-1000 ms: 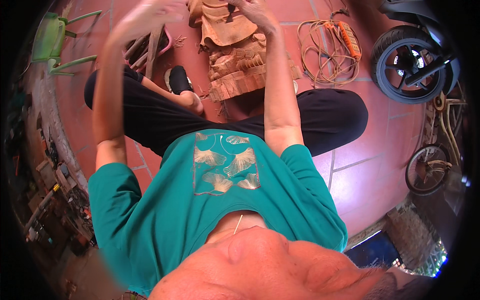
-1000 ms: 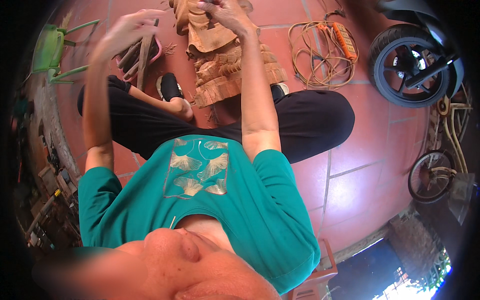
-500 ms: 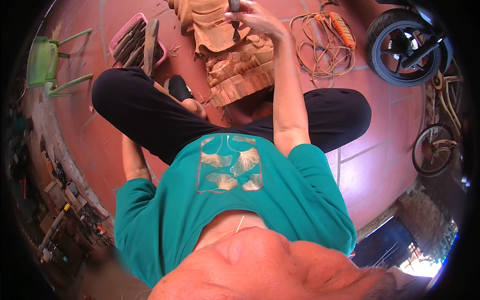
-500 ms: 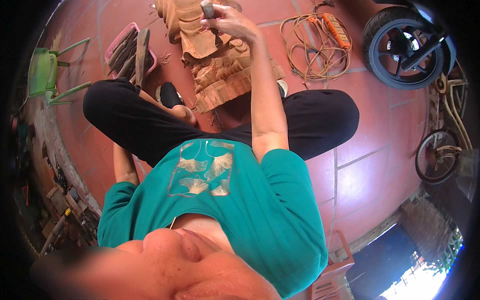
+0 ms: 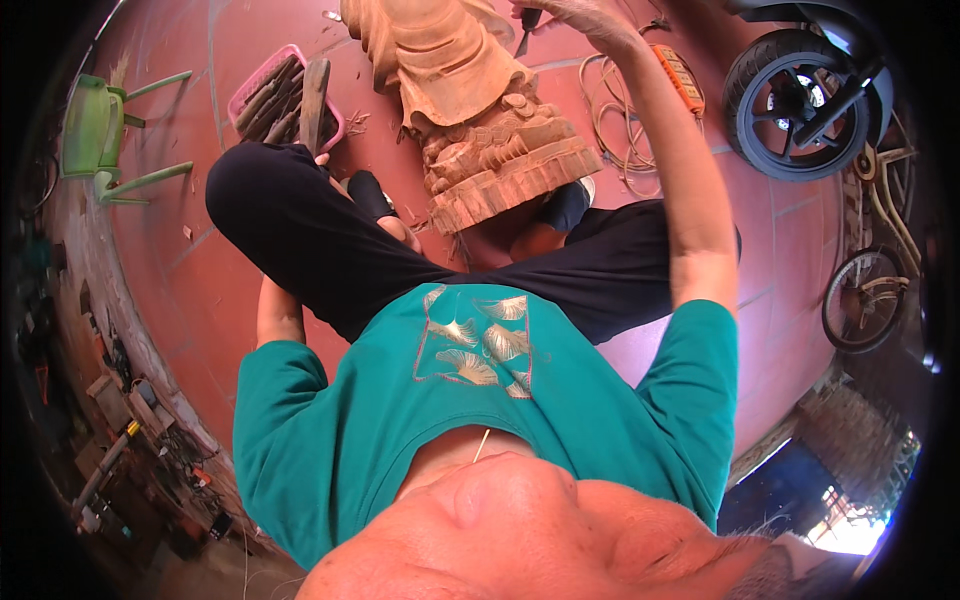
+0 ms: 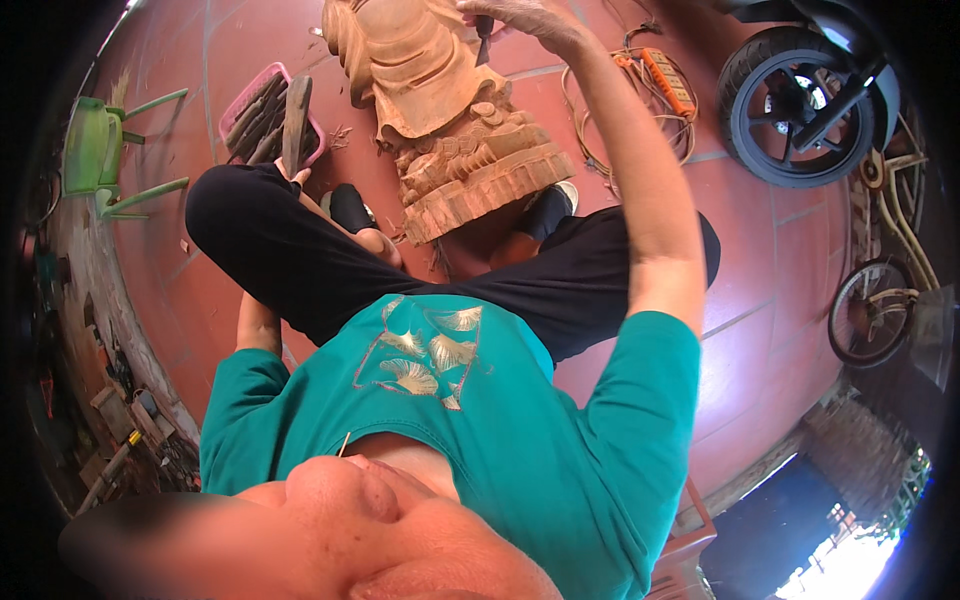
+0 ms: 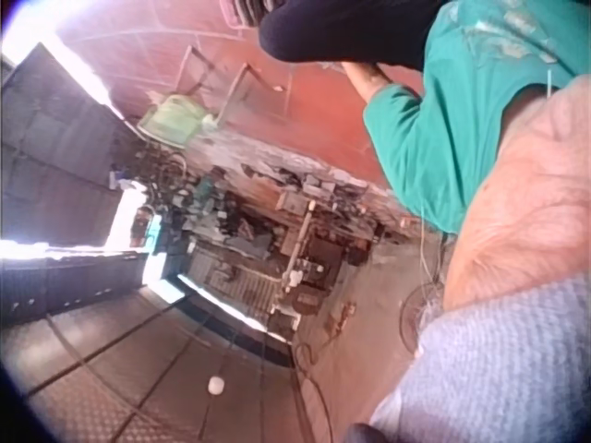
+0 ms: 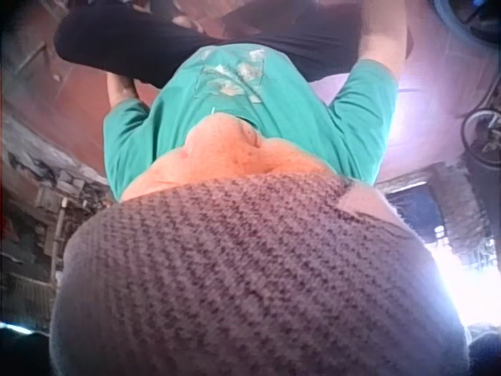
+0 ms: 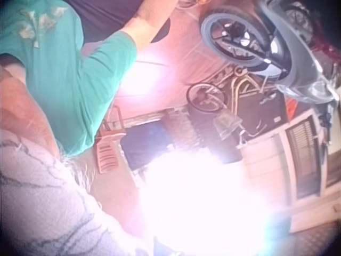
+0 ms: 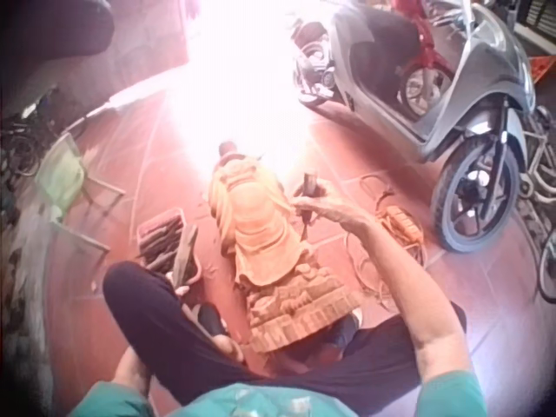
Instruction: The person carves a wooden statue using a chisel and mallet. They hold the chisel with one hand and strike it with a mallet to shape the wood, focusing on the upper torso and base of the statue.
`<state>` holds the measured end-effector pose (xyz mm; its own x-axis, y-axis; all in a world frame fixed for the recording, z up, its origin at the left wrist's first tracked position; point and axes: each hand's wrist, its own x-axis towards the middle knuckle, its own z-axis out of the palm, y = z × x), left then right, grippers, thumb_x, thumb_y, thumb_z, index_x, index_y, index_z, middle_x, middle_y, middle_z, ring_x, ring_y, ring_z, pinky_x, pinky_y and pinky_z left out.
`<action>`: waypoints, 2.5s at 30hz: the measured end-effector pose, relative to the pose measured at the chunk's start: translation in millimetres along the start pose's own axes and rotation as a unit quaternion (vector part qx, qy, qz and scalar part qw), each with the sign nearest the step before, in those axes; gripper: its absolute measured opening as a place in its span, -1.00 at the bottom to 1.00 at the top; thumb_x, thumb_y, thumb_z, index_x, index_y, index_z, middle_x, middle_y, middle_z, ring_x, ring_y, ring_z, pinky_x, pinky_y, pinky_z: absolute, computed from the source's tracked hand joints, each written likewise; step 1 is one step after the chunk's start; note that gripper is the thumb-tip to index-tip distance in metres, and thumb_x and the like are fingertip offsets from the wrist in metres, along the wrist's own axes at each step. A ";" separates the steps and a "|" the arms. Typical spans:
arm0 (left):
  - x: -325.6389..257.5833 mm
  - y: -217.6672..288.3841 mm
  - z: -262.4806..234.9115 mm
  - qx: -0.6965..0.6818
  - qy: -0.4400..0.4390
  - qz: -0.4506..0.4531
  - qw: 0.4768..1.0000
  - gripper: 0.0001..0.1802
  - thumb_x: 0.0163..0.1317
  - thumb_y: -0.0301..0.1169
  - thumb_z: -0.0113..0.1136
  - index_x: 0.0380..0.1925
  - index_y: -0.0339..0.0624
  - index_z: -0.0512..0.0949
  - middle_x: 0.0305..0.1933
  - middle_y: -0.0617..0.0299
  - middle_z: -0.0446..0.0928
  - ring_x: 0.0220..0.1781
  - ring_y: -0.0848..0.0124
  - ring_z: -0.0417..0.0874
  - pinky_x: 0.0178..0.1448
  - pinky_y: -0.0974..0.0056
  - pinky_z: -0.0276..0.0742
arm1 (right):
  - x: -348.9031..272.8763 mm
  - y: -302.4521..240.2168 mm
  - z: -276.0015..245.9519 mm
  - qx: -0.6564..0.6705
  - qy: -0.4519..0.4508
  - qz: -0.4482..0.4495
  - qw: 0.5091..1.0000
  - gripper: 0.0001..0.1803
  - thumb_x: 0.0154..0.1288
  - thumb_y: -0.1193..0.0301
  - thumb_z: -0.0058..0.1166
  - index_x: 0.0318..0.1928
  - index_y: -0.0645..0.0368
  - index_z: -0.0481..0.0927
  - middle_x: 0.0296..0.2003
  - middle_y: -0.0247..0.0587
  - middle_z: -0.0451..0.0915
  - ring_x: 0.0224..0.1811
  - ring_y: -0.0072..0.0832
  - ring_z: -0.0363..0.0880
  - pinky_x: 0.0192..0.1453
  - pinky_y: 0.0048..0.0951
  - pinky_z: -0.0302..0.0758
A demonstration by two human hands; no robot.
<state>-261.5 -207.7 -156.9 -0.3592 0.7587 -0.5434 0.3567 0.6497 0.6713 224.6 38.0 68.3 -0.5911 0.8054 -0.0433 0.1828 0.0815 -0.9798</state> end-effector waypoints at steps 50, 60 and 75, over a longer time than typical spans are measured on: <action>-121.0 341.8 34.7 0.067 -0.029 0.462 0.884 -0.28 0.19 -0.52 0.30 0.40 -0.34 0.39 0.20 0.07 0.57 0.28 0.31 0.57 0.36 0.25 0.46 | 29.0 78.7 117.3 -0.132 0.116 -0.072 0.982 -0.67 0.22 0.22 0.49 -0.15 0.14 0.71 -0.32 -0.48 0.64 -0.25 -0.65 0.56 -0.08 -0.47 0.56; -88.8 308.6 44.2 0.158 -0.039 0.394 0.905 -0.36 0.32 -0.20 0.40 0.33 -0.16 0.44 -0.29 0.23 0.58 -0.33 0.53 0.56 -0.21 0.34 0.52 | 28.5 84.6 122.8 -0.112 0.120 -0.102 0.981 -0.56 0.13 0.13 0.54 -0.22 0.19 0.64 -0.49 -0.36 0.58 -0.42 -0.50 0.47 -0.17 -0.34 0.50; -111.2 318.6 50.1 0.128 -0.035 0.402 0.906 -0.37 0.32 -0.25 0.40 0.33 -0.19 0.44 -0.26 0.25 0.56 -0.33 0.53 0.54 -0.25 0.33 0.48 | 33.4 101.8 116.9 -0.128 0.151 -0.110 0.974 -0.59 0.15 0.18 0.52 -0.26 0.24 0.63 -0.48 -0.19 0.55 -0.42 -0.39 0.51 -0.20 -0.29 0.51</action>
<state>-64.7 -82.7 92.2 0.1580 0.9869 0.0318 0.6703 -0.1308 0.7304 131.6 4.6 -55.8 -0.3865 0.8848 0.2602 0.2913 0.3848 -0.8758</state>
